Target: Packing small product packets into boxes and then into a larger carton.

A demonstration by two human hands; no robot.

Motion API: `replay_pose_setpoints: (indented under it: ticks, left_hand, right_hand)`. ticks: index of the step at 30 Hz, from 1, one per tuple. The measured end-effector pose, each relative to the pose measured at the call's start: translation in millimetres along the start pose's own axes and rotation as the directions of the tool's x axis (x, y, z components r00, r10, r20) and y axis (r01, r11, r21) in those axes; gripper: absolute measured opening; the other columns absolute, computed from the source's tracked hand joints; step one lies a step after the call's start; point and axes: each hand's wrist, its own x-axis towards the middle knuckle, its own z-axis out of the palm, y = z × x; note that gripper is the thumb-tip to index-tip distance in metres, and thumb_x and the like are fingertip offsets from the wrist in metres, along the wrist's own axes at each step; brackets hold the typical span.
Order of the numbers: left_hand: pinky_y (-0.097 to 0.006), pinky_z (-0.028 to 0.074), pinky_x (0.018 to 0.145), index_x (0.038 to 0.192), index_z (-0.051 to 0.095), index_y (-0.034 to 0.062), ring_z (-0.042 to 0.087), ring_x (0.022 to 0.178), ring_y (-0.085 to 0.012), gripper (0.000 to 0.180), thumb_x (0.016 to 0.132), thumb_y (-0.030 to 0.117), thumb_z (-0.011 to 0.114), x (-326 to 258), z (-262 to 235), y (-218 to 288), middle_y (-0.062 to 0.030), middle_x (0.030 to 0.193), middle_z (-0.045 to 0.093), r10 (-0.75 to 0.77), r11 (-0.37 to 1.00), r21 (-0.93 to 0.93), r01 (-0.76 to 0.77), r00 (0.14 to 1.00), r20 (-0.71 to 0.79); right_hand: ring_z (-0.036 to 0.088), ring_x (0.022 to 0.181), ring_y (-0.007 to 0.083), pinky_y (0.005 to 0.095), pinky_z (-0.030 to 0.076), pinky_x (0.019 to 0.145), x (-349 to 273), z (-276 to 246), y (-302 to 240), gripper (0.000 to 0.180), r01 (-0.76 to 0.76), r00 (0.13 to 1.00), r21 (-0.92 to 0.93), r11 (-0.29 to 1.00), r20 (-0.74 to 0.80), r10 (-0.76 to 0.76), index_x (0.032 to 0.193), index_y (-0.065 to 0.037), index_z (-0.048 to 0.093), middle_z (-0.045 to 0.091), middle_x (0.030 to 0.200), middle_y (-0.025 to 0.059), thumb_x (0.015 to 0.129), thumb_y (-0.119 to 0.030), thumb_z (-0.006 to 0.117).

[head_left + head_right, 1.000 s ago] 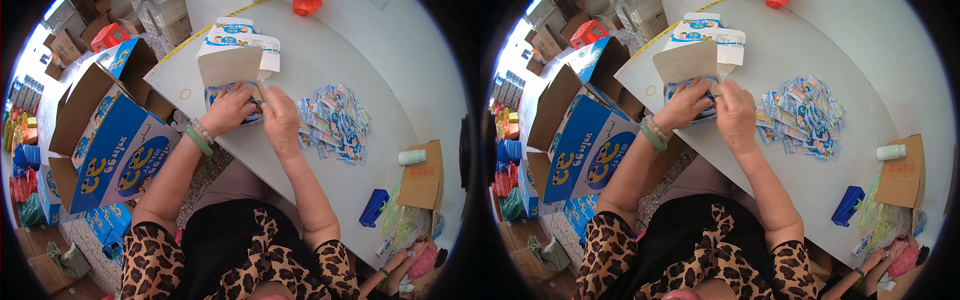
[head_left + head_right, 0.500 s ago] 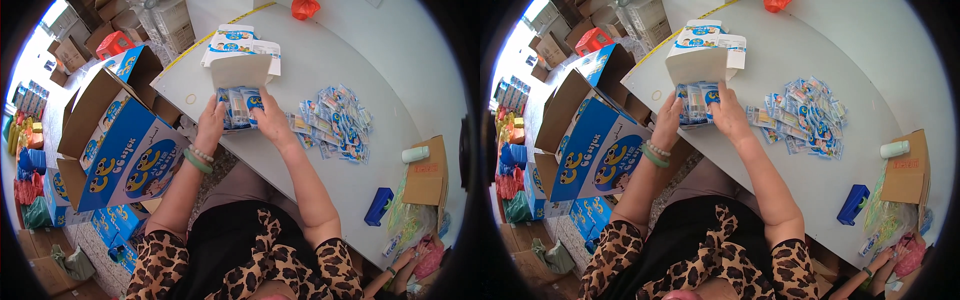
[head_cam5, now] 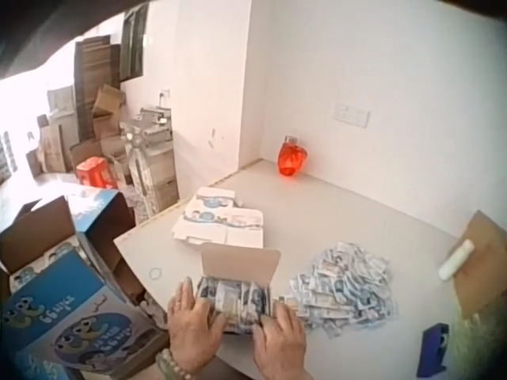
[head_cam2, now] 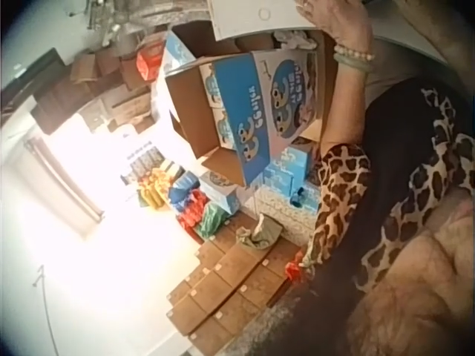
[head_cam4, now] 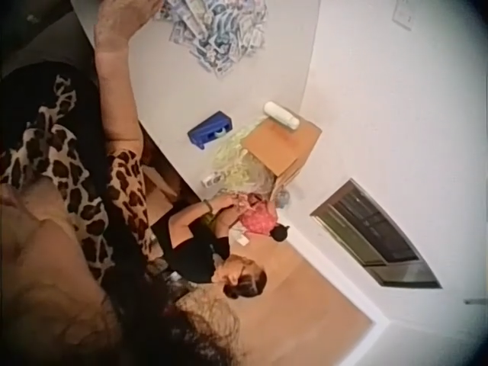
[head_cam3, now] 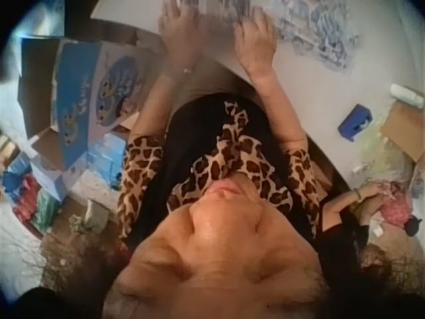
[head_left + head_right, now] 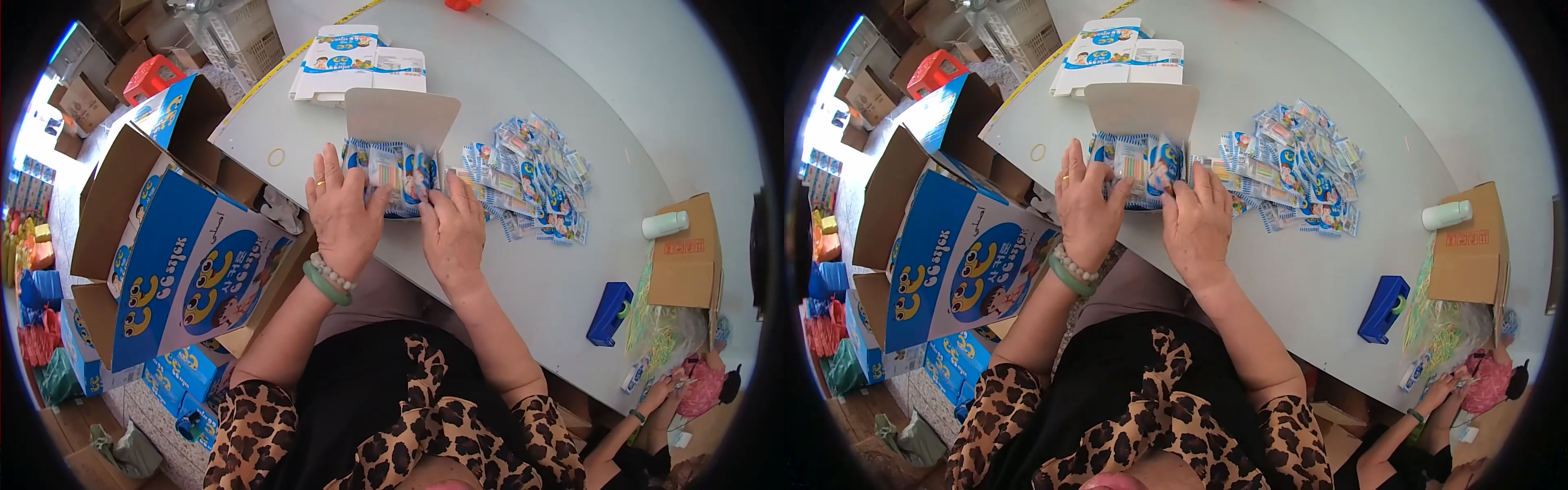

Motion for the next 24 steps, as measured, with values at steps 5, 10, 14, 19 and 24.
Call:
replay_pose_setpoints:
  ticks: [5,10,14,19,24]
  left_hand:
    - [-0.053,0.028,0.104,0.084,0.065,0.0052,0.039,0.126,-0.0484,0.017,0.076,0.019,0.070,8.4,12.8,2.3,-0.0288,0.139,0.040,-0.176,0.867,-0.441,0.233,0.970,0.166]
    - [-0.057,0.026,0.104,0.091,0.063,0.0049,0.036,0.128,-0.0475,0.023,0.078,0.023,0.069,9.1,7.4,5.0,-0.0283,0.139,0.040,-0.084,0.979,-0.173,0.107,0.987,0.136]
    - [-0.059,0.025,0.103,0.096,0.060,0.0038,0.035,0.129,-0.0464,0.029,0.080,0.027,0.068,5.6,4.1,3.5,-0.0281,0.140,0.038,-0.151,0.987,-0.033,0.156,0.982,0.112]
    - [-0.061,0.022,0.104,0.085,0.062,0.0019,0.035,0.130,-0.0463,0.023,0.079,0.024,0.066,10.2,5.0,11.7,-0.0256,0.141,0.039,-0.089,0.994,-0.044,0.096,0.986,0.145]
    - [-0.061,0.021,0.105,0.072,0.063,0.0042,0.036,0.131,-0.0430,0.014,0.077,0.017,0.067,18.4,16.9,21.4,-0.0145,0.145,0.039,-0.003,1.000,-0.007,0.005,0.982,0.188]
  right_hand:
    - [0.046,0.119,0.0385,0.0453,0.037,0.097,5.4,14.8,-6.7,0.032,-0.054,0.998,-0.102,0.993,0.022,0.057,0.109,-0.001,0.061,0.050,0.129,0.0224,0.080,-0.013,0.063]
    - [0.044,0.120,0.0388,0.0459,0.035,0.098,1.7,-0.1,-10.0,0.037,-0.017,1.000,-0.085,0.996,-0.012,0.017,0.111,-0.002,0.059,0.046,0.133,0.0226,0.079,-0.019,0.066]
    - [0.044,0.120,0.0392,0.0466,0.034,0.100,6.4,-8.6,-14.3,0.038,0.027,0.994,0.026,0.999,-0.103,-0.024,0.107,-0.003,0.060,0.045,0.133,0.0236,0.078,-0.026,0.069]
    - [0.045,0.118,0.0383,0.0474,0.035,0.098,22.8,-2.9,-13.3,0.026,0.039,0.993,-0.111,0.993,-0.102,-0.051,0.095,-0.003,0.063,0.049,0.129,0.0211,0.078,-0.023,0.068]
    - [0.049,0.114,0.0370,0.0464,0.037,0.096,22.0,2.8,-4.9,0.015,0.039,0.996,-0.154,0.987,-0.071,-0.050,0.085,-0.004,0.062,0.054,0.123,0.0186,0.078,-0.016,0.065]
